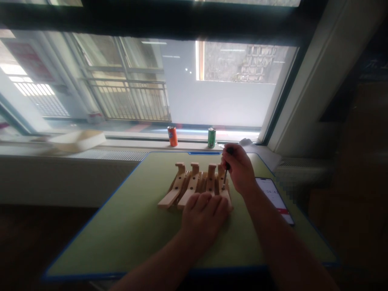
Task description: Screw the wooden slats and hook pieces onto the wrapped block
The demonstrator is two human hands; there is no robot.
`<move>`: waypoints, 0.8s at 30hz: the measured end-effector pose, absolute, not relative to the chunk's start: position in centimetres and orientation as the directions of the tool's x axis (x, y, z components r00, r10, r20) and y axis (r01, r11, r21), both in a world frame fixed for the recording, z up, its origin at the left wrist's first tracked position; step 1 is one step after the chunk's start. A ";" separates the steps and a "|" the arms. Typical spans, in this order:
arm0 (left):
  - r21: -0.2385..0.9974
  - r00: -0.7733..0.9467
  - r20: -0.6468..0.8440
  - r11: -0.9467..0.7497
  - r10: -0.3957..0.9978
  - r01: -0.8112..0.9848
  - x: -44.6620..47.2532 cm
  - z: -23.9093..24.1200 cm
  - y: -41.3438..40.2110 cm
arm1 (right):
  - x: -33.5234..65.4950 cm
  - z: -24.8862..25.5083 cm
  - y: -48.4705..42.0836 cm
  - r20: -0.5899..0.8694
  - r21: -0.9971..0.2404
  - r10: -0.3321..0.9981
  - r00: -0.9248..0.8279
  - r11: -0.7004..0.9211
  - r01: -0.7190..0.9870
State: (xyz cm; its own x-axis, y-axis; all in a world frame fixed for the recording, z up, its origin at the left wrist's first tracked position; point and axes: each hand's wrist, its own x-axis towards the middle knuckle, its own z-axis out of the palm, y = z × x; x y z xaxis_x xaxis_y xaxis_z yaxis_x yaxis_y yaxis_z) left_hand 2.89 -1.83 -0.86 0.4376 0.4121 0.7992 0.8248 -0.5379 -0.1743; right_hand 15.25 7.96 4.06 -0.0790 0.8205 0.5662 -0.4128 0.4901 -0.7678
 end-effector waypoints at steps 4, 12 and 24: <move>-0.179 0.444 0.796 -0.542 0.410 0.821 2.9 -0.8 -1.8 | 15.2 3.7 8.1 0.558 -0.787 0.825 -0.091 0.492 -0.372; -0.170 0.457 0.767 -0.543 0.451 0.822 2.8 -0.9 -2.0 | 17.3 4.8 7.5 0.575 -0.816 0.787 -0.223 0.570 -0.095; -0.178 0.466 0.759 -0.545 0.454 0.819 2.8 -0.9 -1.9 | 19.2 5.6 7.5 0.771 -0.451 0.594 -0.230 0.764 0.462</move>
State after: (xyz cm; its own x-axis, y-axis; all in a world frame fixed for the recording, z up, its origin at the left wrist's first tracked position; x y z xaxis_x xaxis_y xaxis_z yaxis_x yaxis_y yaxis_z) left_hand 2.77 -1.88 -0.91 0.4664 0.4539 0.7592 0.8194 -0.5449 -0.1776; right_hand 19.24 7.54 5.59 -0.2296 0.5939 0.7711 0.4623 0.7638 -0.4505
